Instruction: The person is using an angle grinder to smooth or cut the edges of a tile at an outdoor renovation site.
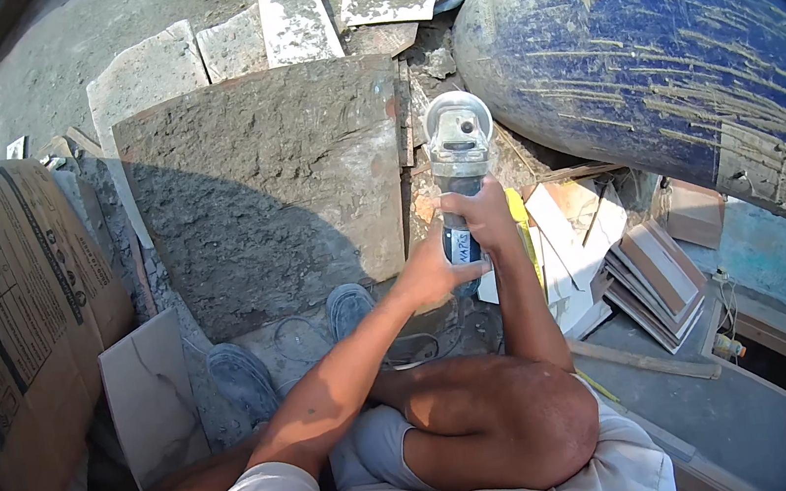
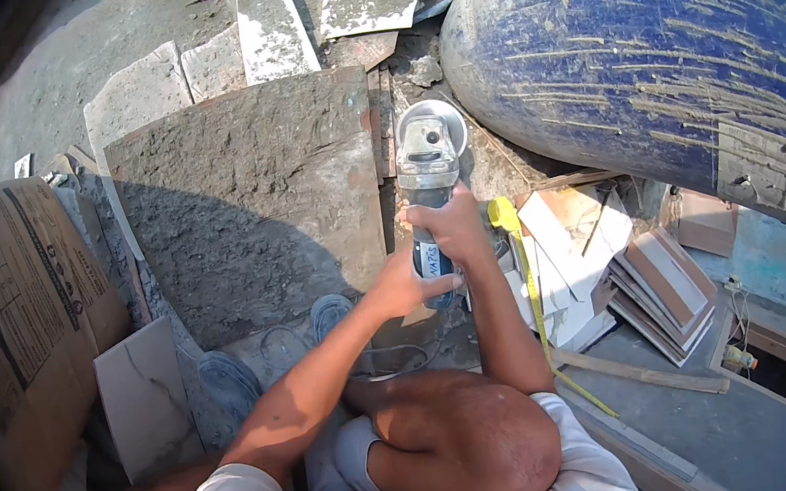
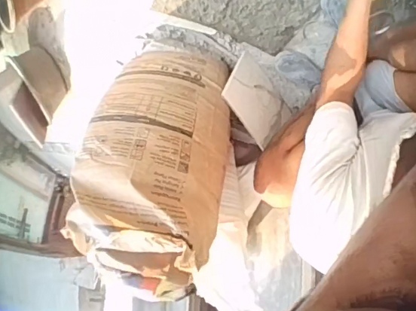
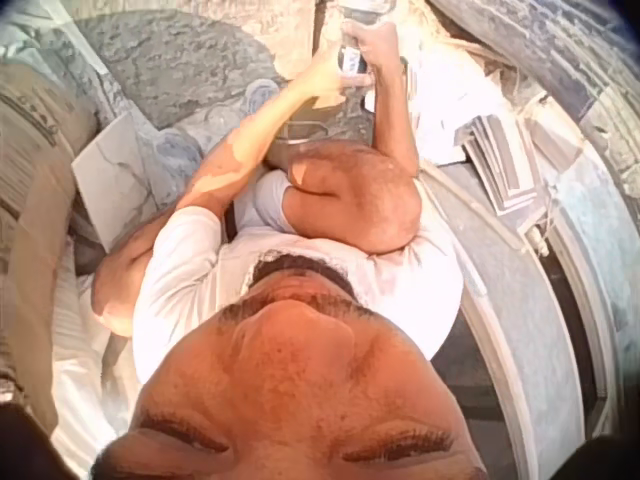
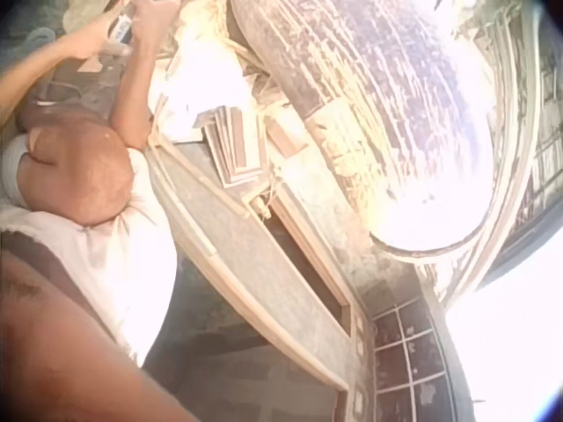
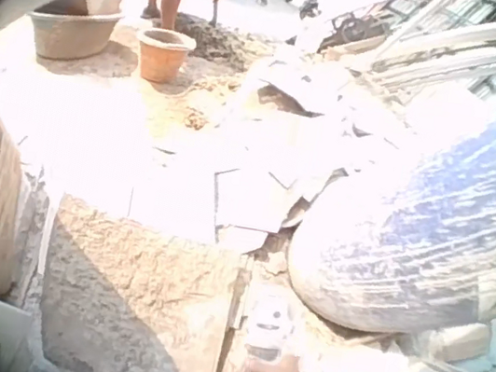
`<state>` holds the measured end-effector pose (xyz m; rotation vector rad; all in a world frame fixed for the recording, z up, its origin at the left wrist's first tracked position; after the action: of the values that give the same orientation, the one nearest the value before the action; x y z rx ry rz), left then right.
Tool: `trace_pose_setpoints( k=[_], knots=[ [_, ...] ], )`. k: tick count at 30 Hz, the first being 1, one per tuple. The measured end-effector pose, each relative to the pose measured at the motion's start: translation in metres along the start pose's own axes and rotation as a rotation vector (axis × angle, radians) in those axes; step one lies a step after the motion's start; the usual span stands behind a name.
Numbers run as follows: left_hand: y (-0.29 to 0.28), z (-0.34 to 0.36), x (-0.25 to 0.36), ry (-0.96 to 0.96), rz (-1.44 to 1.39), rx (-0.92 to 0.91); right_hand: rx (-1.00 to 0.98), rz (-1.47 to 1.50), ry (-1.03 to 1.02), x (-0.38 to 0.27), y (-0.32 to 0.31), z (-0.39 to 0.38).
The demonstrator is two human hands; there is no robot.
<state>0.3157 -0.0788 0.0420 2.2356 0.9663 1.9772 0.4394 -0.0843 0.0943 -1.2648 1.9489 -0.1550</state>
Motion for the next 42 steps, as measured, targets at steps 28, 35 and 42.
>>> trace_pose_setpoints(
  k=[28,35,42],
  knots=[
    [-0.107,-0.055,0.273,0.439,1.236,0.441,0.101,0.519,-0.023,0.157,-0.108,-0.009],
    [-0.104,-0.070,0.280,0.469,1.156,0.415,0.066,0.540,-0.055,0.147,-0.105,-0.002],
    [-0.125,-0.046,0.265,0.440,1.188,0.523,0.079,0.478,0.005,0.147,-0.106,-0.005]
  ],
)
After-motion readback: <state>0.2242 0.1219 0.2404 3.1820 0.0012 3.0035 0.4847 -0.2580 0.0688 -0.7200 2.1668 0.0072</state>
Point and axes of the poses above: each hand's wrist, its own z-axis towards the middle knuckle, its own y-axis out of the palm, x = y × z, the point moved 5 cm from there along z, towards the middle knuckle, and after that the axes turned 12 degrees about y, right-handed, at the moved point
